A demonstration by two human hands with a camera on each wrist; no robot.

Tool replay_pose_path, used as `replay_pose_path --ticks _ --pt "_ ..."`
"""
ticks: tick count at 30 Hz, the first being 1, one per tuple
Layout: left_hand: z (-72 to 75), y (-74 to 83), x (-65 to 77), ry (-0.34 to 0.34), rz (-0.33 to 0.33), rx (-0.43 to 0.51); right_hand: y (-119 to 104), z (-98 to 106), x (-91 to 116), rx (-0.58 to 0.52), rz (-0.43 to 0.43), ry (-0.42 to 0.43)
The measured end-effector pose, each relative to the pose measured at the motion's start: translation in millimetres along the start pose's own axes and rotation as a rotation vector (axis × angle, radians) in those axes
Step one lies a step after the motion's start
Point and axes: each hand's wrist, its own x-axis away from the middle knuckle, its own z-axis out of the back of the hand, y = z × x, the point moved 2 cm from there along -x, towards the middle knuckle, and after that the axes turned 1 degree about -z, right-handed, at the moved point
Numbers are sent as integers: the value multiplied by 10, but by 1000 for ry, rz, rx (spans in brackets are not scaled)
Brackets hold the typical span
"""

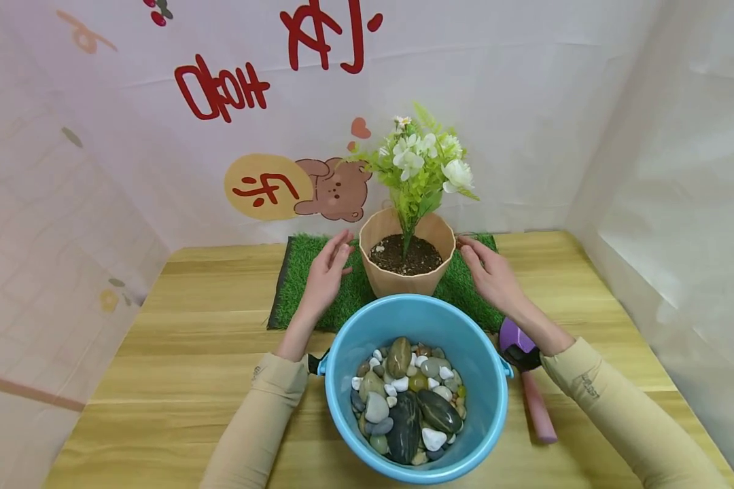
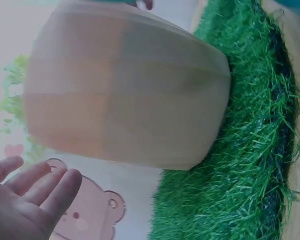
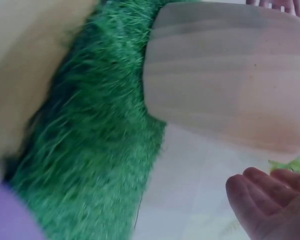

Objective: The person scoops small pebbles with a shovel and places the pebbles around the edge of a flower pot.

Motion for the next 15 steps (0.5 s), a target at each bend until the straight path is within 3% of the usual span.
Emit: replay_pose_path --ticks 8,15 --pt "82 153 247 -42 -75 19 160 207 473 185 45 -67" --pt "110 272 433 -112 -117 -16 255 260 745 332 110 -111"
